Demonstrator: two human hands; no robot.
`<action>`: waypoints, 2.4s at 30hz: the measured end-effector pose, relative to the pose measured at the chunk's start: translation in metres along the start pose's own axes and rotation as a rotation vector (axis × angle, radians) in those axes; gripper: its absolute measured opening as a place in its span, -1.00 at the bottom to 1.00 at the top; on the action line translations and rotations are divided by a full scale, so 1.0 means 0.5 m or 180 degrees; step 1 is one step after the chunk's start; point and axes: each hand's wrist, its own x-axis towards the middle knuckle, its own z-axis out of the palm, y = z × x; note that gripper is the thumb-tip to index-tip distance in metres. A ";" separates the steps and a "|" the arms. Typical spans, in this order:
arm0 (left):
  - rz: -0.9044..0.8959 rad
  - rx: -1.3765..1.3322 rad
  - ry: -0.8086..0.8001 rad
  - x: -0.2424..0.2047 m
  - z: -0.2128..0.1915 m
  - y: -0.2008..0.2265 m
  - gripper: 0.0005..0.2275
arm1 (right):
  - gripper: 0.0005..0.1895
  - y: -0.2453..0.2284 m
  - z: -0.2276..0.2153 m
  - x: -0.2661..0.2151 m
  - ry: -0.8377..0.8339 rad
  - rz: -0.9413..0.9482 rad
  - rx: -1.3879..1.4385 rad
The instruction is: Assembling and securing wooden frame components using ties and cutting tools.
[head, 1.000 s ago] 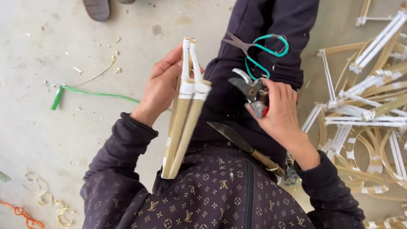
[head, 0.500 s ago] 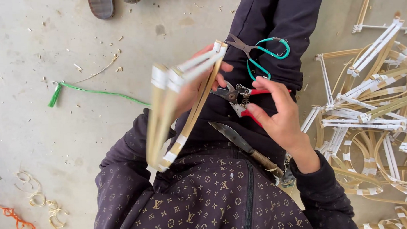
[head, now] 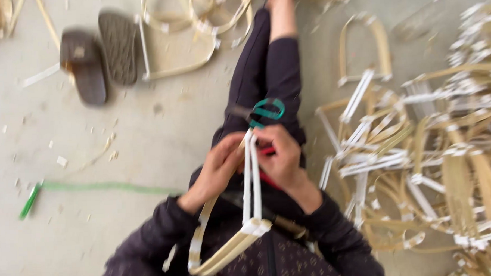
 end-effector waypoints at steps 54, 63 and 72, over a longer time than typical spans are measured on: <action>-0.1744 0.1347 -0.0620 0.002 -0.099 0.046 -0.69 | -0.51 0.054 -0.121 0.060 -0.3901 0.2448 0.1040; -0.1376 0.0548 0.0210 -0.080 -0.120 -0.021 -0.71 | -0.75 0.134 -0.340 -0.222 -0.0988 0.2247 0.0851; -0.1035 -0.0554 0.0405 -0.030 -0.083 -0.042 -0.68 | -0.62 0.027 -0.242 -0.731 -0.1039 0.4067 -0.2133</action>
